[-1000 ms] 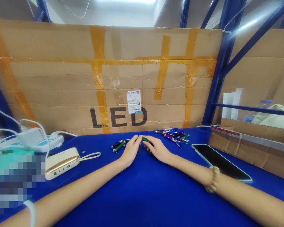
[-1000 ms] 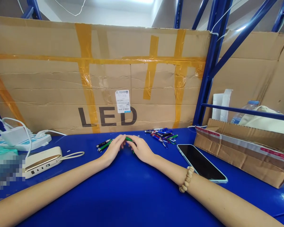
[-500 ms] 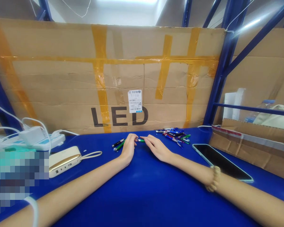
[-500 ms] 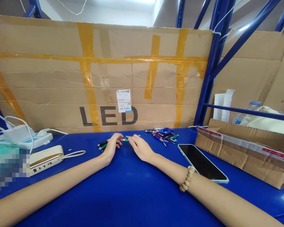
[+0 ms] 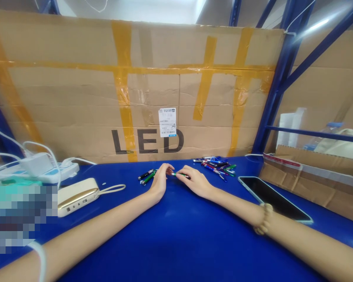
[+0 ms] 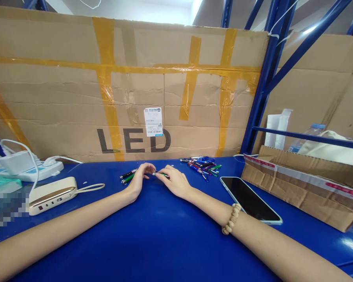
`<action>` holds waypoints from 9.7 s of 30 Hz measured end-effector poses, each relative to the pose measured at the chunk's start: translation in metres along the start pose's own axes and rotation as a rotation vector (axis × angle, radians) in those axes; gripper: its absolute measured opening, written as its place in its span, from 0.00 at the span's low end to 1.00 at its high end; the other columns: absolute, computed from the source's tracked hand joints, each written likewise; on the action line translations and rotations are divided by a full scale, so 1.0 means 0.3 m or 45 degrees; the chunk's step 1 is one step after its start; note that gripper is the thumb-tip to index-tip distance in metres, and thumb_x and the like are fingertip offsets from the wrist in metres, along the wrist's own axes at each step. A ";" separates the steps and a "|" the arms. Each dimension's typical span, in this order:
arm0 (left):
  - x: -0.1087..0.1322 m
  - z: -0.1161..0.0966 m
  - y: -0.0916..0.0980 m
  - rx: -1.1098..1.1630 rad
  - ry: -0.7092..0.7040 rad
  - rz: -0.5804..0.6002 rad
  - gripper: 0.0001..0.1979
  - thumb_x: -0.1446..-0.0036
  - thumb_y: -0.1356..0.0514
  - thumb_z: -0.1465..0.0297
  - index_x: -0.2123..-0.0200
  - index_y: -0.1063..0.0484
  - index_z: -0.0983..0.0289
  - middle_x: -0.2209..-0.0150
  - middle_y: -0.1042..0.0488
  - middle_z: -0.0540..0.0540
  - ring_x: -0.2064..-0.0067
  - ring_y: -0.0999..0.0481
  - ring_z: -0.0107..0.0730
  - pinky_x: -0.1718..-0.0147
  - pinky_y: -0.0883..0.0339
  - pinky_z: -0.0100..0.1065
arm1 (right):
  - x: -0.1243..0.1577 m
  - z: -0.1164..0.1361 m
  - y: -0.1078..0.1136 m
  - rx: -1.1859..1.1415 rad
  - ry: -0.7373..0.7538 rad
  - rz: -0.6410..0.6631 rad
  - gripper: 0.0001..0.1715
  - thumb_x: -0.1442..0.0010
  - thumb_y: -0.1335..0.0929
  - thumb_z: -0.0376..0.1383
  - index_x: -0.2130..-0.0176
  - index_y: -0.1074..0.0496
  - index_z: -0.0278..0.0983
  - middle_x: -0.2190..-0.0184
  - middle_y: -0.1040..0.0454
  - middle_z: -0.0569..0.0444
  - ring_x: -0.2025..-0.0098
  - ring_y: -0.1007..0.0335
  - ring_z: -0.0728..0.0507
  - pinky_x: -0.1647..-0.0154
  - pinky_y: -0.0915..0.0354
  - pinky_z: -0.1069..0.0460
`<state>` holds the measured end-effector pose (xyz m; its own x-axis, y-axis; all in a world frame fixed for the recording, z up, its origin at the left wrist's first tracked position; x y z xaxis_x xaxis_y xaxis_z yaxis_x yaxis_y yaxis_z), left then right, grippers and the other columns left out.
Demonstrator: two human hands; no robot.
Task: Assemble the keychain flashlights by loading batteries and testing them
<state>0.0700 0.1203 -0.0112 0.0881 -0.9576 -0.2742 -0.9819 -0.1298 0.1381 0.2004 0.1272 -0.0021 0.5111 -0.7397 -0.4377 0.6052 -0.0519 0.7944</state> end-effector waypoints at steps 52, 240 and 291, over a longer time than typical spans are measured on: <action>0.002 -0.005 0.004 0.211 0.062 -0.060 0.15 0.51 0.55 0.61 0.76 0.35 0.63 0.74 0.32 0.52 0.70 0.32 0.32 0.72 0.41 0.30 | 0.003 0.002 -0.002 -0.122 0.010 0.090 0.21 0.42 0.39 0.51 0.64 0.26 0.41 0.66 0.24 0.57 0.66 0.32 0.47 0.68 0.43 0.55; 0.024 -0.028 -0.057 -1.965 -0.742 0.096 0.17 0.43 0.55 0.81 0.55 0.35 0.63 0.55 0.30 0.62 0.55 0.30 0.41 0.58 0.38 0.40 | 0.014 0.003 0.022 0.921 -0.207 0.183 0.21 0.38 0.43 0.28 0.46 0.37 0.34 0.50 0.33 0.45 0.50 0.35 0.43 0.58 0.35 0.54; 0.027 -0.061 -0.029 -1.082 -0.566 0.183 0.17 0.37 0.61 0.64 0.69 0.37 0.62 0.66 0.34 0.53 0.61 0.33 0.35 0.59 0.38 0.40 | 0.019 0.026 -0.008 0.212 0.259 -0.024 0.11 0.37 0.42 0.33 0.55 0.36 0.35 0.58 0.30 0.47 0.55 0.34 0.42 0.54 0.38 0.46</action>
<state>0.0825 0.1091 0.0029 -0.2662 -0.8169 -0.5117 -0.5140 -0.3288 0.7923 0.1972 0.1178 -0.0032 0.6229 -0.5886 -0.5153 0.5155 -0.1866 0.8363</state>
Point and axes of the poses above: each hand's wrist, its own x-axis away from the middle knuckle, its own y-axis out of the back of the hand, z = x × y, the point moved 5 cm from there along -x, towards the middle knuckle
